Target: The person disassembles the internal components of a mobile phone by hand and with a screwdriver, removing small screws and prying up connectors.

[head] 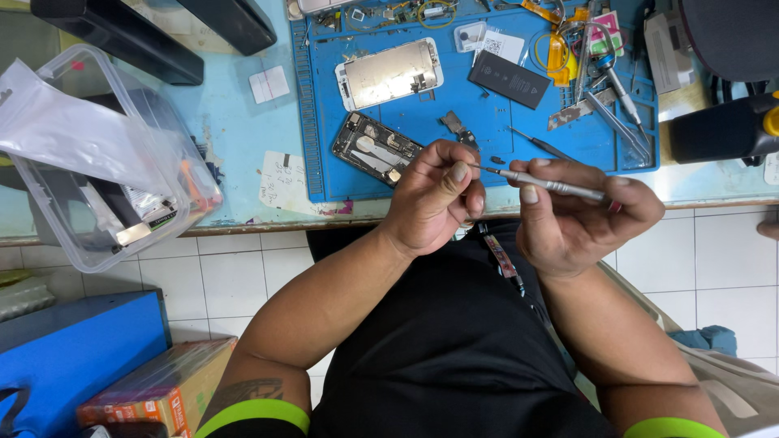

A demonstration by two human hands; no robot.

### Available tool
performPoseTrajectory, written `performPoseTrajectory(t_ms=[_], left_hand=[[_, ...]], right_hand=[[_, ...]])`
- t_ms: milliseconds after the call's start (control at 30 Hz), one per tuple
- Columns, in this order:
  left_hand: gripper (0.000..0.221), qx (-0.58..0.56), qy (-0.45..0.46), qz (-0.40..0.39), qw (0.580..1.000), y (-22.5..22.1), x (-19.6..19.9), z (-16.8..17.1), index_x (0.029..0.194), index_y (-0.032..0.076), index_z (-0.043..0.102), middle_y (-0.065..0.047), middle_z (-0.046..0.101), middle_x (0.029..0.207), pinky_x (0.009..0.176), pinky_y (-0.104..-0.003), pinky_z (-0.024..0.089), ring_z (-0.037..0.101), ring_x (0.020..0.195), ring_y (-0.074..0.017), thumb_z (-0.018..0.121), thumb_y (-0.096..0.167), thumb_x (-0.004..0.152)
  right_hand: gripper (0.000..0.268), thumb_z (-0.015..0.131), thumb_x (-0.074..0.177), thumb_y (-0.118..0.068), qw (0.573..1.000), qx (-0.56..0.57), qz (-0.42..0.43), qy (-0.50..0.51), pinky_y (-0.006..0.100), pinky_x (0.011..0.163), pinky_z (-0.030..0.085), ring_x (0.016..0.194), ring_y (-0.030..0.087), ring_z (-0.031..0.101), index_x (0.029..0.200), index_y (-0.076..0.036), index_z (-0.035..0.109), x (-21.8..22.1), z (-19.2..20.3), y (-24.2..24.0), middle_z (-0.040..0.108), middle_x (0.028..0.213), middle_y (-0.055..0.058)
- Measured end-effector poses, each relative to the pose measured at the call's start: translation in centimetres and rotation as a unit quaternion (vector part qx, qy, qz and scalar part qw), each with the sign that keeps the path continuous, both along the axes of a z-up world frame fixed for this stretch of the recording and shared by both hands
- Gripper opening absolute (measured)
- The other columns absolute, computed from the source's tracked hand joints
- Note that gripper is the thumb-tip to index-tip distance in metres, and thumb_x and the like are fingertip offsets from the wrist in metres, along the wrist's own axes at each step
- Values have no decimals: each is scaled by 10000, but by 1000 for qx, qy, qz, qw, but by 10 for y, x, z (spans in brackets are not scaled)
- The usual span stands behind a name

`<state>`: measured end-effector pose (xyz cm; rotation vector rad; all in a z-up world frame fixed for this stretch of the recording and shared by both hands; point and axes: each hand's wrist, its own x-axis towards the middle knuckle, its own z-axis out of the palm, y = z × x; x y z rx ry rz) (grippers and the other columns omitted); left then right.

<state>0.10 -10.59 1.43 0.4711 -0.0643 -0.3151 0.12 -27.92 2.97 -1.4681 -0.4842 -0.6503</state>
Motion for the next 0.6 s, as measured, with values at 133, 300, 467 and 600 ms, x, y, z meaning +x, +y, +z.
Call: performPoseTrajectory(t_ms=[133,300,467,600], left_hand=[[133,24,-10,19,999,-1,0,-2,1165,101,626,-52,625,1012,723,-317,538,652,836,-162,689,157,1062],[126,43,-45,41,997,1,2,-5,1167,102,654,-49,629,1023,760,-302,540,646,849,-159,701,137,1056],[119,14,-49,40,998,2,4,-8,1149,94,721,-67,687,1050,780,-310,553,664,856,-175,726,100,1031],[136,4,-19,33,999,4,4,-13,1147,96,736,-69,732,1056,762,-311,552,676,850,-181,736,93,1011]], right_hand=[[631,703,1021,80,999,-39,-9,-25,429,883,656,987,245,737,1394,-197,277,0,0,-3,659,1160,208],[601,720,1022,53,1000,4,-13,-8,406,865,648,960,230,749,1386,-187,307,0,-1,2,689,1115,198],[559,690,1074,56,998,20,-3,63,357,844,662,937,234,759,1389,-171,288,-7,8,1,697,1104,215],[542,689,1088,75,994,53,14,96,345,829,671,927,234,752,1375,-159,293,-4,9,0,699,1111,230]])
